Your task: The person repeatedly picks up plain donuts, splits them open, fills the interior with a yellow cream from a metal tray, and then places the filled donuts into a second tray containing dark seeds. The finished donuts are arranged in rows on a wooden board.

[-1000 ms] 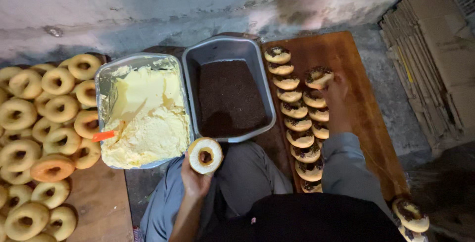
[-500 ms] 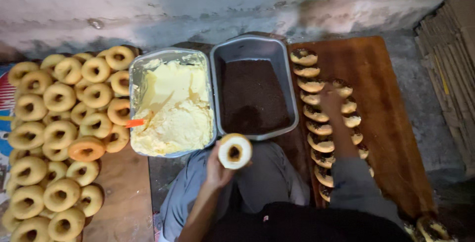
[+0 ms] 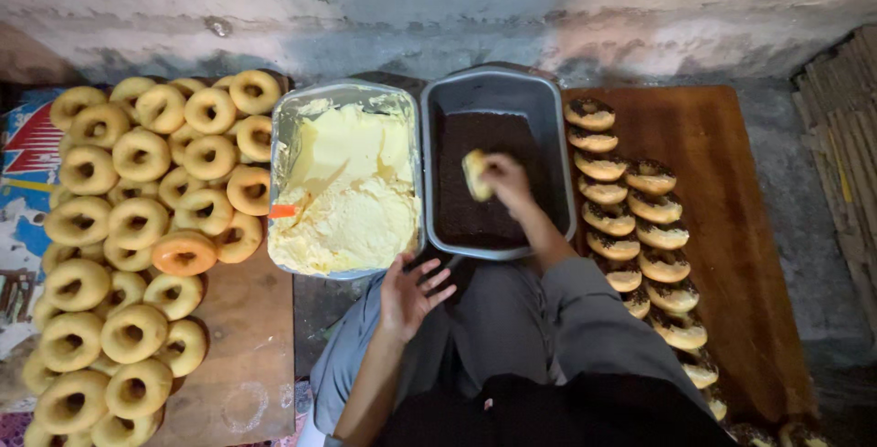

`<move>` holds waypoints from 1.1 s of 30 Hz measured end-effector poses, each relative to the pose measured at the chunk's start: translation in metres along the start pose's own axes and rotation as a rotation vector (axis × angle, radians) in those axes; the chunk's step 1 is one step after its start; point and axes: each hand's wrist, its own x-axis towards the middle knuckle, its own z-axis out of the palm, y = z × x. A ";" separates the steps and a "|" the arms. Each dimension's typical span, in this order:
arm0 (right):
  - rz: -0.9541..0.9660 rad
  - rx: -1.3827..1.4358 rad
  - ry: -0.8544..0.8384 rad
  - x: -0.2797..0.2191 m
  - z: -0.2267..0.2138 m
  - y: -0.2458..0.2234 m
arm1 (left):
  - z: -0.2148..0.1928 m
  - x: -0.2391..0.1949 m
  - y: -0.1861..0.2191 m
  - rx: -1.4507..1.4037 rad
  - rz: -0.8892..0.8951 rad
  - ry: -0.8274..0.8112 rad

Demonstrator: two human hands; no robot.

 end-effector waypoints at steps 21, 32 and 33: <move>-0.021 0.756 0.358 -0.116 -0.244 0.005 | -0.039 -0.046 0.060 -0.181 0.475 0.055; 0.023 0.293 0.911 -0.008 -0.314 -0.031 | -0.145 -0.046 0.127 -0.399 0.929 0.579; 0.087 0.241 0.919 0.000 -0.313 -0.032 | -0.151 -0.049 0.130 -0.432 0.952 0.634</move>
